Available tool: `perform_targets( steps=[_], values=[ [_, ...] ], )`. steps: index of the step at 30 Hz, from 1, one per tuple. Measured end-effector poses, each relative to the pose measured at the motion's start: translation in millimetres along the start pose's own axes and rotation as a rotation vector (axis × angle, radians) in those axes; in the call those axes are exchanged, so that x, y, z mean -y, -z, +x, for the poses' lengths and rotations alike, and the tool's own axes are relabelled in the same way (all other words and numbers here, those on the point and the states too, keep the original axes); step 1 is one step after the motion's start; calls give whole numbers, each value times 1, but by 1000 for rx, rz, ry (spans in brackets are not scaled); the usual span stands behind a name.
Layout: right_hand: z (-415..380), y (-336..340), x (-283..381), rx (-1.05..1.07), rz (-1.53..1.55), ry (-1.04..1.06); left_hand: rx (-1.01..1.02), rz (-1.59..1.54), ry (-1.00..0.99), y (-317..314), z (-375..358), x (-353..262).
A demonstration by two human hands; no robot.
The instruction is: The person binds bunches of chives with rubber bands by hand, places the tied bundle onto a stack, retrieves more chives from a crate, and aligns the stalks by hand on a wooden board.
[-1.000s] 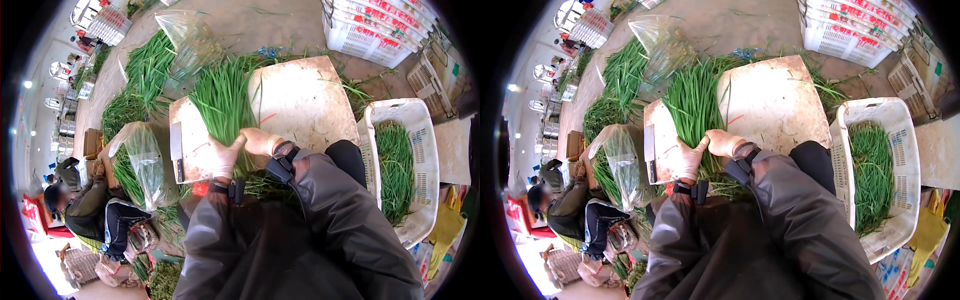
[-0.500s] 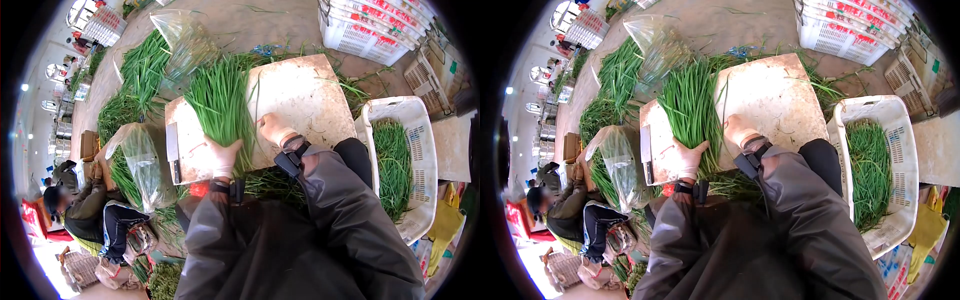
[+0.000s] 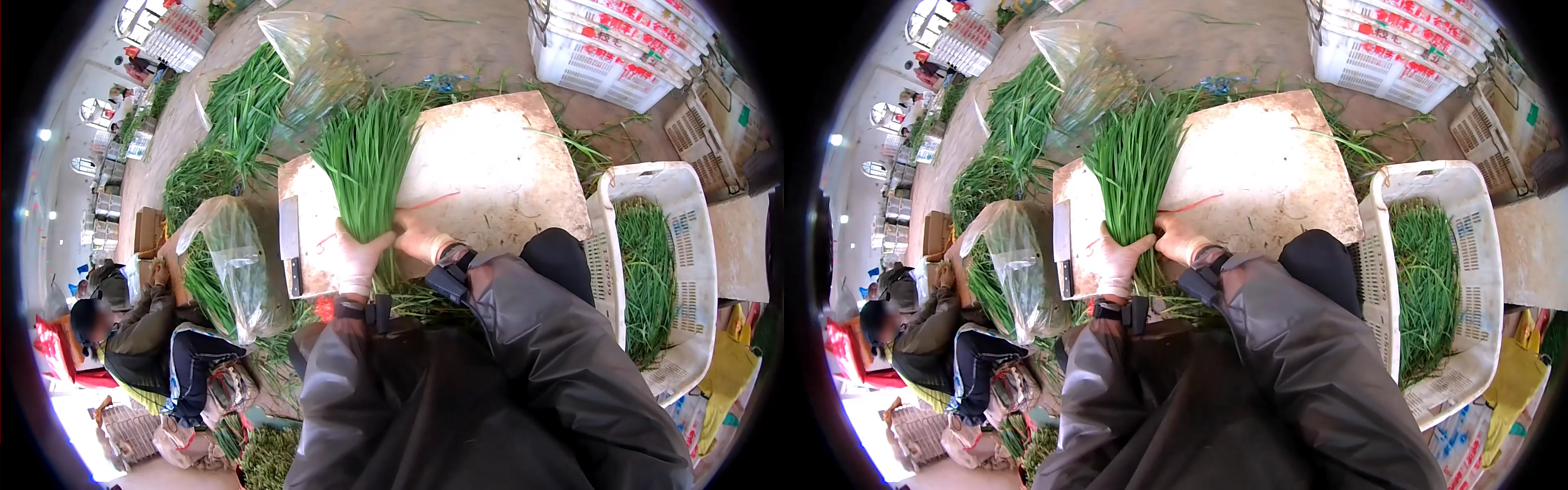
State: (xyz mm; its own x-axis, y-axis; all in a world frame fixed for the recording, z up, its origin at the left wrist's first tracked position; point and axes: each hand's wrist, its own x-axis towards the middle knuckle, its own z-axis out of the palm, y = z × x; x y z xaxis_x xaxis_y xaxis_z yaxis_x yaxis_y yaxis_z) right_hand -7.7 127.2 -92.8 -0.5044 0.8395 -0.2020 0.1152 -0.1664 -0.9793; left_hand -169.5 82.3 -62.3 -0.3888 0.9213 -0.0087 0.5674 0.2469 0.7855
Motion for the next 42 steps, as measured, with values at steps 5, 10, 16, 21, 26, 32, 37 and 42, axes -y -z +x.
perform_targets(
  steps=[5, 10, 16, 21, 26, 32, 37, 42],
  values=[
    [5, -9, -3, 70, -216, 38, 50, 136, -28, 14, 2, 10],
    [21, 0, -25, 163, -367, 46, -47, 274, 13, -6, -6, 10],
    [-3, 33, 37, -10, -786, -140, -131, 429, 8, -18, -13, -9],
    [0, 41, 23, -384, -1272, 187, -126, 338, 12, -19, -11, -1],
    [-2, 37, 17, -138, -1218, 15, -120, 483, 37, -14, -14, -19],
    [-27, 59, 44, 158, -1045, -205, -107, 265, -148, -31, -20, 2],
    [-46, 72, 43, 144, -844, 56, 116, 307, 25, -24, -47, -54],
    [-73, 65, 63, 160, -667, 221, 94, 552, -124, -29, -65, -69]
  ],
)
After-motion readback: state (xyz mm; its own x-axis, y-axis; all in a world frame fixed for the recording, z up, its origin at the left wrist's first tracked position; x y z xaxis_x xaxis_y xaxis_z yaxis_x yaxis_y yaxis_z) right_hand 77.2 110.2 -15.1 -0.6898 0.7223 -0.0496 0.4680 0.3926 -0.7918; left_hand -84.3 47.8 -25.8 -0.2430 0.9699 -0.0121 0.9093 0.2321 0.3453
